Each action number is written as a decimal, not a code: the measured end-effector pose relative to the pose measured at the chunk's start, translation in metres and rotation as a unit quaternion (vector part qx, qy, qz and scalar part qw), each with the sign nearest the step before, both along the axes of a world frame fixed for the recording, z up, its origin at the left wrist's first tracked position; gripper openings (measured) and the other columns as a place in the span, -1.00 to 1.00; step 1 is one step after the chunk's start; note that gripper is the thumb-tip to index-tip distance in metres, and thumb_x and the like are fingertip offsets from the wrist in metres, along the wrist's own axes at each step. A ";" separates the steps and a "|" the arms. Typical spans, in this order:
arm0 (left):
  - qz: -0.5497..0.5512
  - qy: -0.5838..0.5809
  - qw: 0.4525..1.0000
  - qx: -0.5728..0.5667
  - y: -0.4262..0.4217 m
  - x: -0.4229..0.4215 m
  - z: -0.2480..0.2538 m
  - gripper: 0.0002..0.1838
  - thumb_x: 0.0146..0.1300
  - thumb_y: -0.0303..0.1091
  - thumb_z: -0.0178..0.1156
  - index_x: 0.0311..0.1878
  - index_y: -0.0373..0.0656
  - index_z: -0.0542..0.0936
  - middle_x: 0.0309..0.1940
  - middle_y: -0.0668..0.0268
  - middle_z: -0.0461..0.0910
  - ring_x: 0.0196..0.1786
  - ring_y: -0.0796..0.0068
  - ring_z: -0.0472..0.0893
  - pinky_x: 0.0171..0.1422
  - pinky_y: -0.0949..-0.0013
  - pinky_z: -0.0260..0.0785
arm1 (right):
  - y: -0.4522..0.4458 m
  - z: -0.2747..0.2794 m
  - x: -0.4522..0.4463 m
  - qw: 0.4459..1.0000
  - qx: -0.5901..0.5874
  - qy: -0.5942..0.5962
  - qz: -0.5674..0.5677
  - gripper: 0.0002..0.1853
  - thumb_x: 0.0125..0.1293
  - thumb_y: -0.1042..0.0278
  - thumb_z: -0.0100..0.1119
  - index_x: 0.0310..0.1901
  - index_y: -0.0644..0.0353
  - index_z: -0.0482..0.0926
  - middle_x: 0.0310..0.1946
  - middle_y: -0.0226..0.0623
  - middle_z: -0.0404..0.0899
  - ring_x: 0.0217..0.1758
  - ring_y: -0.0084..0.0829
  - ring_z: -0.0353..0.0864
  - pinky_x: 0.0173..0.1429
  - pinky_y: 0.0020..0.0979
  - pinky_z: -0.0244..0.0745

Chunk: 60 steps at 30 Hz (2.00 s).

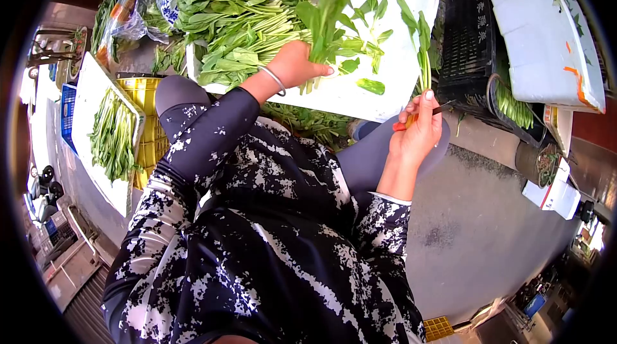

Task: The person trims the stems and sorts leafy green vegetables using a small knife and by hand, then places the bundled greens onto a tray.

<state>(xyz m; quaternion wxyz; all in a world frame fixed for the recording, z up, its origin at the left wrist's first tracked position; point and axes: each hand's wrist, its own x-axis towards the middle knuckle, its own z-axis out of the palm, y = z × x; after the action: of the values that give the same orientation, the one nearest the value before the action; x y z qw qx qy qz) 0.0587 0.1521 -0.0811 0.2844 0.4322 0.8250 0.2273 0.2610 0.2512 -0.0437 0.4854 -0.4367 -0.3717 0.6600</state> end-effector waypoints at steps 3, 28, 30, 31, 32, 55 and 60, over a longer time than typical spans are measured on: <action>0.061 -0.317 0.946 -0.015 -0.012 -0.008 0.025 -0.66 0.02 -0.15 0.30 -0.31 -0.26 0.58 -0.54 0.25 0.56 -0.48 0.55 0.53 -0.35 0.48 0.39 | -0.010 -0.007 -0.004 0.999 -0.035 0.009 0.029 -0.81 0.21 0.22 0.14 -0.36 0.13 0.40 -0.53 -0.47 0.40 -0.61 -0.65 0.32 -0.70 -0.66 0.13; 0.413 -0.621 0.521 0.416 -0.190 0.036 -0.007 -0.85 0.16 -0.50 0.12 -0.17 -0.18 0.50 -0.28 0.21 0.55 -0.04 0.20 0.52 0.15 0.24 0.33 | -0.050 -0.139 -0.127 0.748 0.257 -0.428 0.437 -0.74 0.06 0.31 0.21 -0.18 0.13 0.55 -0.38 -0.24 0.59 -0.37 -0.34 0.57 -0.26 -0.39 0.42; 0.432 -0.633 0.507 0.394 -0.185 0.037 -0.010 -0.84 0.15 -0.49 0.14 -0.17 -0.23 0.48 -0.32 0.25 0.51 -0.14 0.24 0.55 0.01 0.29 0.42 | -0.050 -0.130 -0.123 0.779 0.222 -0.390 0.438 -0.74 0.08 0.32 0.20 -0.19 0.21 0.55 -0.40 -0.23 0.59 -0.42 -0.40 0.57 -0.31 -0.44 0.42; 0.437 -0.639 0.505 0.381 -0.181 0.037 -0.012 -0.83 0.15 -0.49 0.15 -0.17 -0.23 0.47 -0.33 0.25 0.52 -0.15 0.26 0.55 -0.01 0.30 0.42 | -0.050 -0.124 -0.122 0.842 0.127 -0.291 0.436 -0.75 0.11 0.34 0.19 -0.21 0.28 0.54 -0.42 -0.26 0.59 -0.43 -0.48 0.55 -0.34 -0.50 0.40; 0.440 -0.646 0.504 0.368 -0.177 0.036 -0.015 -0.82 0.15 -0.49 0.15 -0.16 -0.24 0.47 -0.33 0.25 0.52 -0.15 0.27 0.55 -0.02 0.30 0.43 | -0.050 -0.117 -0.120 0.886 0.029 -0.184 0.424 -0.76 0.14 0.36 0.17 -0.23 0.36 0.53 -0.44 -0.28 0.58 -0.45 -0.56 0.54 -0.38 -0.57 0.38; 0.440 -0.524 0.632 0.364 -0.096 0.041 -0.004 -0.81 0.14 -0.45 0.18 -0.18 -0.25 0.48 -0.33 0.31 0.54 -0.30 0.45 0.53 -0.21 0.39 0.42 | -0.103 -0.042 -0.062 0.865 -0.174 0.116 0.456 -0.63 0.34 0.16 -0.09 -0.03 0.32 0.44 -0.51 -0.50 0.36 -0.53 -0.74 0.22 -0.47 -0.73 0.13; 0.446 -0.550 0.609 0.357 -0.098 0.048 0.003 -0.79 0.16 -0.41 0.17 -0.14 -0.23 0.48 -0.30 0.33 0.55 -0.26 0.48 0.52 -0.18 0.39 0.42 | -0.108 -0.050 -0.066 0.883 -0.120 0.074 0.448 -0.68 0.34 0.19 -0.08 -0.10 0.29 0.47 -0.59 -0.55 0.26 -0.55 -0.72 0.19 -0.49 -0.70 0.13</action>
<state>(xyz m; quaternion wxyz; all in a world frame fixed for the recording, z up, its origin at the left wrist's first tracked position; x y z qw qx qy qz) 0.1072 0.0541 -0.0779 0.3716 -0.1284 0.4574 0.7976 0.1955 0.1435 -0.0939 0.1079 -0.2286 -0.4083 0.8772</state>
